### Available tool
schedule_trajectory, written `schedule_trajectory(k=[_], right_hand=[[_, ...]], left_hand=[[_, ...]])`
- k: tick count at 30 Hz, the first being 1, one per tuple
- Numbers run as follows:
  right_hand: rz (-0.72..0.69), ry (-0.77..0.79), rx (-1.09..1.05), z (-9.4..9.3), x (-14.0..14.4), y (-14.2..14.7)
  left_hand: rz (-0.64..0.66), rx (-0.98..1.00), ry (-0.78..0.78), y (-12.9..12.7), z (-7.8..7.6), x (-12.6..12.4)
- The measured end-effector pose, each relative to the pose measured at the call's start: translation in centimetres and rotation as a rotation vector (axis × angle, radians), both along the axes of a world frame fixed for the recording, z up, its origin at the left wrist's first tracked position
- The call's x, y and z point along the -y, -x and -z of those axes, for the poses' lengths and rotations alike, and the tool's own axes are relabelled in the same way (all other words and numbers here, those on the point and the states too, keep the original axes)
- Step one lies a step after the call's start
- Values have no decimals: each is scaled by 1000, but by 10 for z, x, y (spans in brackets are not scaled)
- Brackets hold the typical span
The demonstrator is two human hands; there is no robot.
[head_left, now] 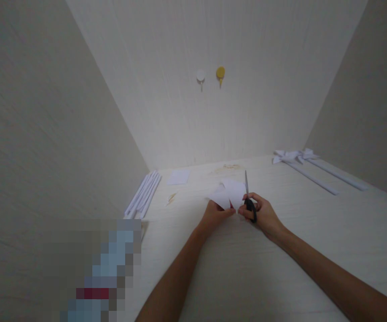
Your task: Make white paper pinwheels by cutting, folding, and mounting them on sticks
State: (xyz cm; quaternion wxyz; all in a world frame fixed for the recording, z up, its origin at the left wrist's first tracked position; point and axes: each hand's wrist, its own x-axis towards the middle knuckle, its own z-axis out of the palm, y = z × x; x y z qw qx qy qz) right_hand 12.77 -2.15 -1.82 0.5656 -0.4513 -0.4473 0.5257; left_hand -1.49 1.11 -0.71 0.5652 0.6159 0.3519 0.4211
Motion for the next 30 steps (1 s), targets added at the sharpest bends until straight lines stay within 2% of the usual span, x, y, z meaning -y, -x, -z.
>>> schedule_trajectory(k=[5, 15, 20, 30], right_hand=[[-4, 3, -9, 1, -1, -1], [14, 15, -2, -1, -1, 1], [7, 1, 11, 0, -1, 1], [6, 3, 41, -3, 1, 3]], left_hand=[[-15, -2, -4, 0, 4, -2], [-17, -33, -17, -1, 1, -1], [3, -34, -64, -2, -1, 2], [-57, -84, -155, -5, -3, 4]])
